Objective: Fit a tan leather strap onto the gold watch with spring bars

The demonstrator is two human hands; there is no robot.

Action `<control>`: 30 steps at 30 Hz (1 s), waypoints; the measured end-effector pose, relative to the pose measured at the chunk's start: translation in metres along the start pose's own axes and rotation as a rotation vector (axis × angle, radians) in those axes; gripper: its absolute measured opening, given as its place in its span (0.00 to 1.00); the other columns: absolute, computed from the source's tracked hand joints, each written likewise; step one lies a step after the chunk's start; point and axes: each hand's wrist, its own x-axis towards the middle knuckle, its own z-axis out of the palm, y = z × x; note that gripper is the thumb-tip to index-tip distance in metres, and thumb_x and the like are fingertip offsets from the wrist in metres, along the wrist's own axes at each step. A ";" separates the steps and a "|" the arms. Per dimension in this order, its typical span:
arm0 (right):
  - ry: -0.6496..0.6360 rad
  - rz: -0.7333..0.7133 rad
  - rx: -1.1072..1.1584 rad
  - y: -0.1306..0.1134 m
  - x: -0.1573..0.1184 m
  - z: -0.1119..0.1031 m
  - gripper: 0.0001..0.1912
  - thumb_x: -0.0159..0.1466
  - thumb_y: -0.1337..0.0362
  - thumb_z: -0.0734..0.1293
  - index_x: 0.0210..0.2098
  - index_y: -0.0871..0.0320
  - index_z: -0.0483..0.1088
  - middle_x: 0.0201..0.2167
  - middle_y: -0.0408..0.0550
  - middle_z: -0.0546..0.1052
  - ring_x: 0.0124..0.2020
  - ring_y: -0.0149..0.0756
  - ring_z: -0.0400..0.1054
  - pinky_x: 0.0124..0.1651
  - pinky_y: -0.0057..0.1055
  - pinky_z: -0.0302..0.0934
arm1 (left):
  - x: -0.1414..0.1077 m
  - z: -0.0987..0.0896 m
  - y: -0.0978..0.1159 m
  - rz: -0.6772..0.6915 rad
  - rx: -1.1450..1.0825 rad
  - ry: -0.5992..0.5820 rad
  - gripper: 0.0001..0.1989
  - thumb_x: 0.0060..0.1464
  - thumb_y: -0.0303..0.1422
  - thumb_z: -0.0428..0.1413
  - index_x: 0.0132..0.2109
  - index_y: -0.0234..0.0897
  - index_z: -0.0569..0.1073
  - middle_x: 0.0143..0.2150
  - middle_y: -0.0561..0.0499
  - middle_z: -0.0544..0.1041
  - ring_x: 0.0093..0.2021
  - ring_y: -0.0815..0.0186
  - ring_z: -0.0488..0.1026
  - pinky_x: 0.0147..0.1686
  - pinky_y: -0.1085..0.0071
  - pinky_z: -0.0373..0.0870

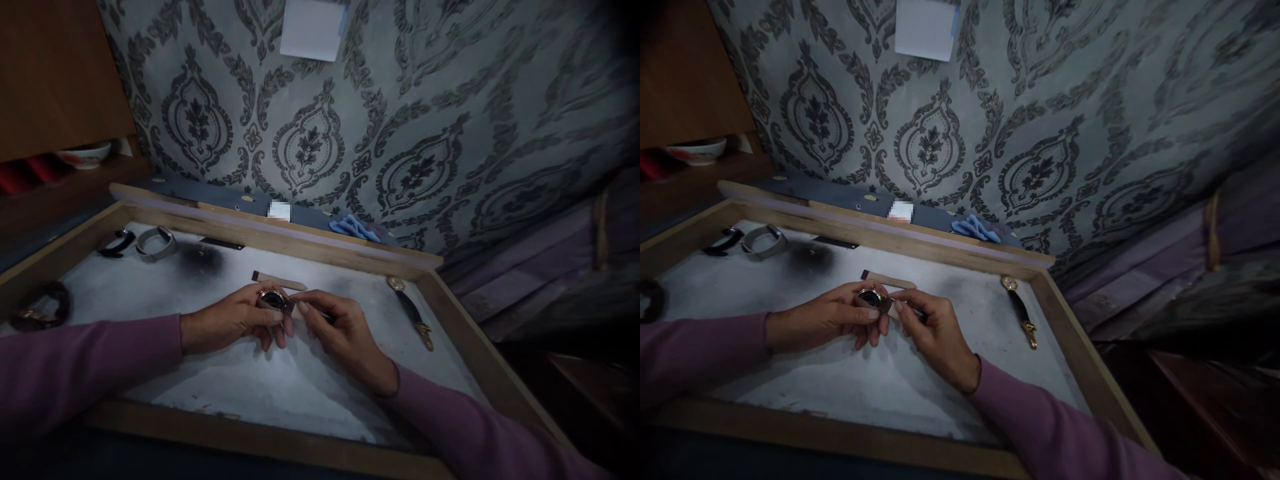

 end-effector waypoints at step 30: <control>-0.013 0.084 0.092 0.001 0.002 0.001 0.17 0.64 0.55 0.63 0.40 0.63 0.76 0.16 0.38 0.64 0.16 0.24 0.52 0.18 0.22 0.47 | 0.000 -0.001 -0.002 -0.012 -0.025 0.011 0.12 0.56 0.28 0.56 0.47 0.36 0.65 0.33 0.49 0.76 0.28 0.68 0.74 0.25 0.74 0.64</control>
